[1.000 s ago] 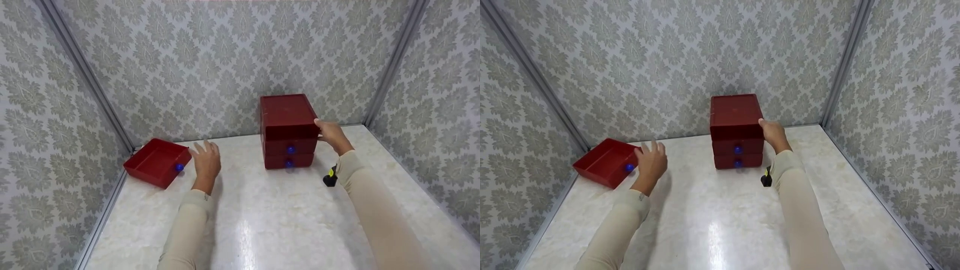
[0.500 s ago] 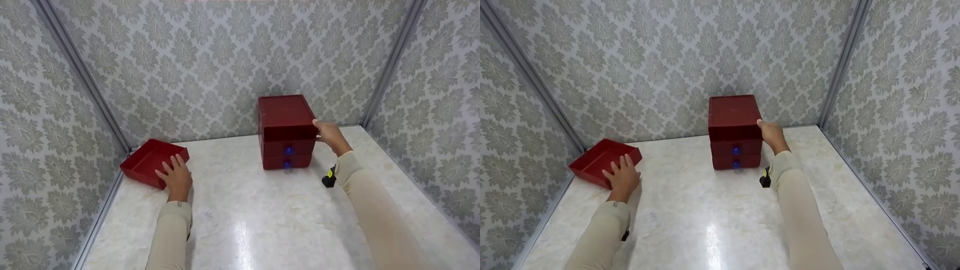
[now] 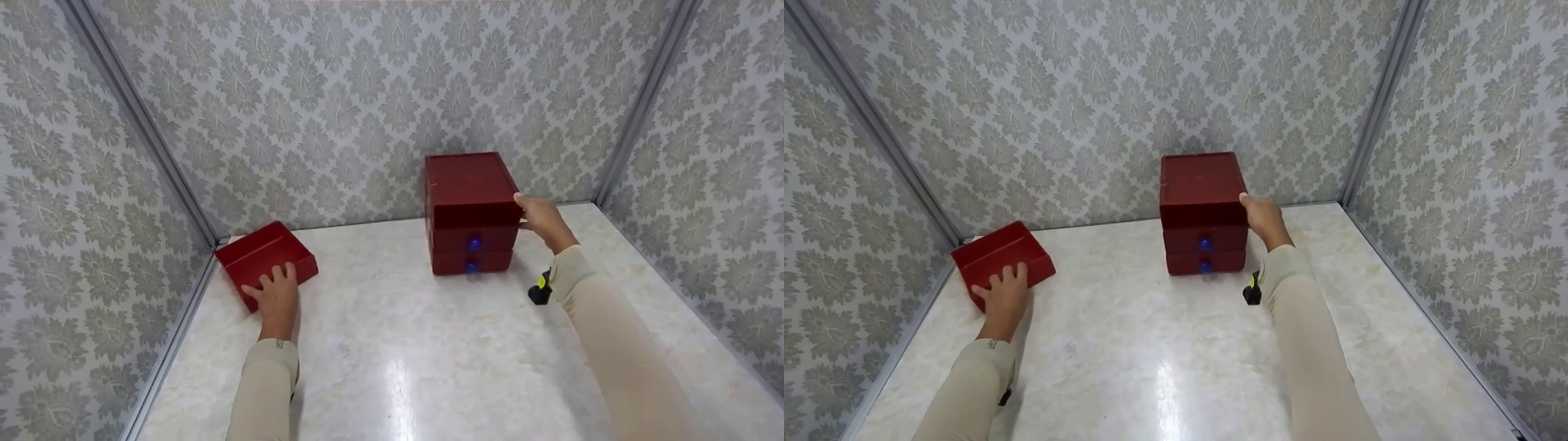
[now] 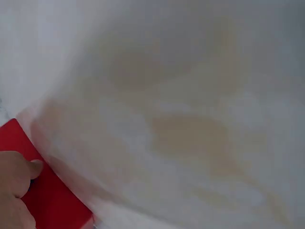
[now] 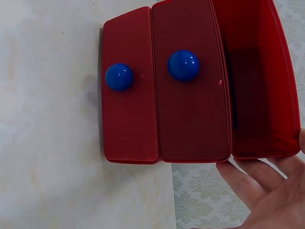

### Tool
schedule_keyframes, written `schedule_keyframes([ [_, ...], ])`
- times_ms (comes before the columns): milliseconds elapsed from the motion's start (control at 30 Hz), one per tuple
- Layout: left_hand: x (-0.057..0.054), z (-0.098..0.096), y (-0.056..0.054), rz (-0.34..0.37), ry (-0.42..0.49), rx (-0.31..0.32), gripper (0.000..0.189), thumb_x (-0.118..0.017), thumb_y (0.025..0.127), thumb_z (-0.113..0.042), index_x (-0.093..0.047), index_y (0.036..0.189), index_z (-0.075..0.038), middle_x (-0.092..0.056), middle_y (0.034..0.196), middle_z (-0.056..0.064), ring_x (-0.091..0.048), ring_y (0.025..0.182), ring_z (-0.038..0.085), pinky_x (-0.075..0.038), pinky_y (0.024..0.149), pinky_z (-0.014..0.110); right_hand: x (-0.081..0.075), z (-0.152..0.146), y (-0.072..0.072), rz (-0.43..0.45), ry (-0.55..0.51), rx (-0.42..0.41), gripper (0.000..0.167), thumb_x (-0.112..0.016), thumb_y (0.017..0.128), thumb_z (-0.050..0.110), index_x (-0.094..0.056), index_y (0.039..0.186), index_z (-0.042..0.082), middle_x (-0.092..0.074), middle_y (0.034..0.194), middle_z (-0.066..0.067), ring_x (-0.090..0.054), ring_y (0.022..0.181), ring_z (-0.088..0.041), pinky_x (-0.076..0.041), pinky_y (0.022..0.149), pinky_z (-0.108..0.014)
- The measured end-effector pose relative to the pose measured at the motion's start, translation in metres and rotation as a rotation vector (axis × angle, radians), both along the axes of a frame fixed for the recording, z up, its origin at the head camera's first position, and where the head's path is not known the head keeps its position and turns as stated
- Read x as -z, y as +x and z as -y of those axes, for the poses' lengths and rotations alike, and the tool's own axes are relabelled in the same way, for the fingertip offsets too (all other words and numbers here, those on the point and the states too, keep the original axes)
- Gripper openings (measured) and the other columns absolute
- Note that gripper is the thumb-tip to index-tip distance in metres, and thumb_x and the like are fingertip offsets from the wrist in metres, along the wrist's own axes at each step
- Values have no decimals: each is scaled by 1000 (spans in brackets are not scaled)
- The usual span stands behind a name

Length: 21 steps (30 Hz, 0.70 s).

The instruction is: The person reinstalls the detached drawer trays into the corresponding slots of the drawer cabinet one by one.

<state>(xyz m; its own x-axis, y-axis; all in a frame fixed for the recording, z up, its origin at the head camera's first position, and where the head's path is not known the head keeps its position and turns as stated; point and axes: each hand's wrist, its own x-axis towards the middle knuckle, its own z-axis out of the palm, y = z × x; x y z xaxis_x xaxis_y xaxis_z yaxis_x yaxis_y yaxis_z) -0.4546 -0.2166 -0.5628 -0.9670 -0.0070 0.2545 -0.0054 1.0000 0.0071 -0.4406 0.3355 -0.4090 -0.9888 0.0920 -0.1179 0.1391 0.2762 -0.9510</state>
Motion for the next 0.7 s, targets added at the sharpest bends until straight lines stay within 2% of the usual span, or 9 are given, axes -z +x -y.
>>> schedule_keyframes([
  [167,6,11,5,0,-43,49,90,-83,76,2,-35,152,-3,-46,141,32,-41,131,59,-19,101,90,2,0,-1,-9,-12,-1,53,-40,109,46,-54,131,0,-48,143,-16,-44,143,-33,-41,117,-48],
  [333,8,13,13,-61,-76,49,82,-79,80,-2,-37,150,-3,-47,144,31,-43,130,58,-24,100,89,5,0,-3,-1,21,-13,58,-40,108,51,-53,137,2,-47,146,-15,-42,145,-32,-42,116,-46],
  [433,1,6,17,-75,-67,43,77,-76,84,-4,-39,151,-3,-46,147,31,-43,131,58,-25,100,88,5,0,-3,-3,35,-5,58,-39,107,52,-53,136,3,-47,145,-15,-44,144,-31,-43,116,-46],
  [533,-12,-7,24,-67,-67,46,73,-71,89,-6,-38,154,-3,-43,151,31,-42,133,58,-25,101,88,3,-1,-2,-12,36,-4,58,-39,107,52,-55,134,3,-49,144,-14,-46,142,-29,-43,115,-46],
  [600,-19,-17,31,-72,-75,55,75,-72,88,-6,-37,154,-3,-43,153,31,-42,133,58,-26,101,87,3,-2,-2,-15,45,-1,58,-38,107,53,-56,133,4,-51,141,-13,-47,140,-28,-43,115,-46],
  [700,-28,-33,44,-117,-105,79,84,-79,81,-6,-38,154,-4,-44,153,29,-44,134,55,-29,102,85,3,-3,-1,-17,37,-3,58,-38,107,52,-55,135,4,-51,140,-12,-46,141,-28,-43,116,-46],
])
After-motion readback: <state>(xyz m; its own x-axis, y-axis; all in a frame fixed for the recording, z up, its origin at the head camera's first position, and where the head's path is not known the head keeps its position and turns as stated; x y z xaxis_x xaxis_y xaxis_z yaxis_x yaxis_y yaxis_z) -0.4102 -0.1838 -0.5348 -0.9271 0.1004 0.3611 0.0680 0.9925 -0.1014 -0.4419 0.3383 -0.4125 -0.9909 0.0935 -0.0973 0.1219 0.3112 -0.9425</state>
